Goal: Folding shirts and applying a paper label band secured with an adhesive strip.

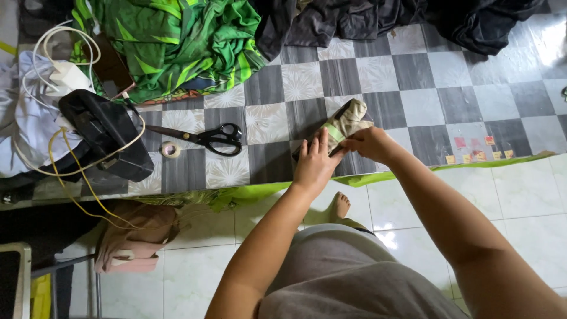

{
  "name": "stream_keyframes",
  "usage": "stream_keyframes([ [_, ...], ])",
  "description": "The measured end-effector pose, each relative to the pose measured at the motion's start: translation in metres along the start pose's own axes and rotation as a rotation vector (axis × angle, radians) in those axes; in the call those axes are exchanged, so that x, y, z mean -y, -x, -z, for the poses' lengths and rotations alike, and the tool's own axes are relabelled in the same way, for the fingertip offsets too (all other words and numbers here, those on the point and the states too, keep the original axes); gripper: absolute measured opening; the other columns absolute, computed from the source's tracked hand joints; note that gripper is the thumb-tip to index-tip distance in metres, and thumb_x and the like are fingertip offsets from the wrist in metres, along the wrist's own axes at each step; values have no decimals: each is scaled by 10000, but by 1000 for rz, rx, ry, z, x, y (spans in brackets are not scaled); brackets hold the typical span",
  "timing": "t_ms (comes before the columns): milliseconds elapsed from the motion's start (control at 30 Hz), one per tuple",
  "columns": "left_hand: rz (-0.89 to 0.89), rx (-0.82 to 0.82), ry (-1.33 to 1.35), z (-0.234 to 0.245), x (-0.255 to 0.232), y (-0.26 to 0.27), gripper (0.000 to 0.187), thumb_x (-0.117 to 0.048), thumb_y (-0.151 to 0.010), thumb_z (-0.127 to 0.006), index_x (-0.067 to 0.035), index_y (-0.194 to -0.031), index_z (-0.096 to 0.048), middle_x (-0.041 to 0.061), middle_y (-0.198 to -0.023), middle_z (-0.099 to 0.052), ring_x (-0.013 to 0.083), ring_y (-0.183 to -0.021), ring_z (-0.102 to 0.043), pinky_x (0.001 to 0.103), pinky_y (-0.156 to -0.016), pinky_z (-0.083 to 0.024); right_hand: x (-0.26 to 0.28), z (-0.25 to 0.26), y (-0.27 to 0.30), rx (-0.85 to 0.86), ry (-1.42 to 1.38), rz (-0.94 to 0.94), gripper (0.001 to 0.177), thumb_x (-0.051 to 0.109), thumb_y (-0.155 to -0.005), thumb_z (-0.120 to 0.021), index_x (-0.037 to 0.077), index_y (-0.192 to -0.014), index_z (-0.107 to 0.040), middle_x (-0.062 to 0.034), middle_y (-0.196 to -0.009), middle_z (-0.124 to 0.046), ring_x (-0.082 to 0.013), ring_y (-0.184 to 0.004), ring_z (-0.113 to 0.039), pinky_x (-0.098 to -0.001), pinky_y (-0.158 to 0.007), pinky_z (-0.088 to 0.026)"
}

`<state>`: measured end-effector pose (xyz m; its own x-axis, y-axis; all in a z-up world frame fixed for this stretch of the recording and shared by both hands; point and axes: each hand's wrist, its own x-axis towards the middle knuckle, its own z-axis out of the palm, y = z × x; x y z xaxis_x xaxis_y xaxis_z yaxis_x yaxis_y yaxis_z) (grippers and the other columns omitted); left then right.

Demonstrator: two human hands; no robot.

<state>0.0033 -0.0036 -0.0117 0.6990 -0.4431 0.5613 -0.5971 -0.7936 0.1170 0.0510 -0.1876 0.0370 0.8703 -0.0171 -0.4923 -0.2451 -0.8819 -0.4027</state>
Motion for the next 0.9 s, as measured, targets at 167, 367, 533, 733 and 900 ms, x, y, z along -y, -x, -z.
stream_keyframes([
  [167, -22, 54, 46, 11, 6, 0, 365, -203, -912, -570, -274, -1262, -494, 327, -1320, -467, 412, -1166, -544, 601, -895, -450, -11, -6, 1, -19, -94, 23, 295, 468, -788, -657, 186, -717, -709, 1, -501, -614, -189, -550, -651, -340, -630, -520],
  [367, 65, 220, 38, 23, 9, -11, 460, -164, -906, -549, -159, -1355, -451, 205, -1360, -486, 311, -1184, -543, 511, -928, -462, -18, -12, -2, -42, -132, 55, 249, 429, -788, -666, 193, -732, -724, 7, -518, -623, -192, -499, -628, -317, -585, -512],
  [533, 85, 206, 40, 22, 13, -15, 458, -174, -888, -590, -143, -1332, -479, 163, -1318, -498, 310, -1136, -565, 468, -873, -487, -44, -28, -1, -79, 106, 199, 449, 543, -657, -750, 236, -982, -712, -69, -785, -720, -318, -823, -688, -456, -716, -531],
  [733, 131, 329, 18, 35, 17, -23, 834, -232, -680, -772, -170, -1407, -367, 220, -1330, -460, 421, -1141, -534, 533, -816, -480, -45, -27, 38, -75, -87, 121, 384, 398, -725, -741, 257, -1078, -684, -65, -845, -730, -303, -836, -688, -438, -747, -547],
  [900, 1049, 337, 1311, -12, 9, -20, 859, -299, -652, -821, -160, -1406, -432, 148, -1346, -504, 316, -1268, -476, 438, -1025, -388, -39, -17, 60, -139, -858, -5, 471, 263, -766, -787, 54, -1163, -644, -188, -984, -683, -252, -844, -657, -357, -730, -566],
])
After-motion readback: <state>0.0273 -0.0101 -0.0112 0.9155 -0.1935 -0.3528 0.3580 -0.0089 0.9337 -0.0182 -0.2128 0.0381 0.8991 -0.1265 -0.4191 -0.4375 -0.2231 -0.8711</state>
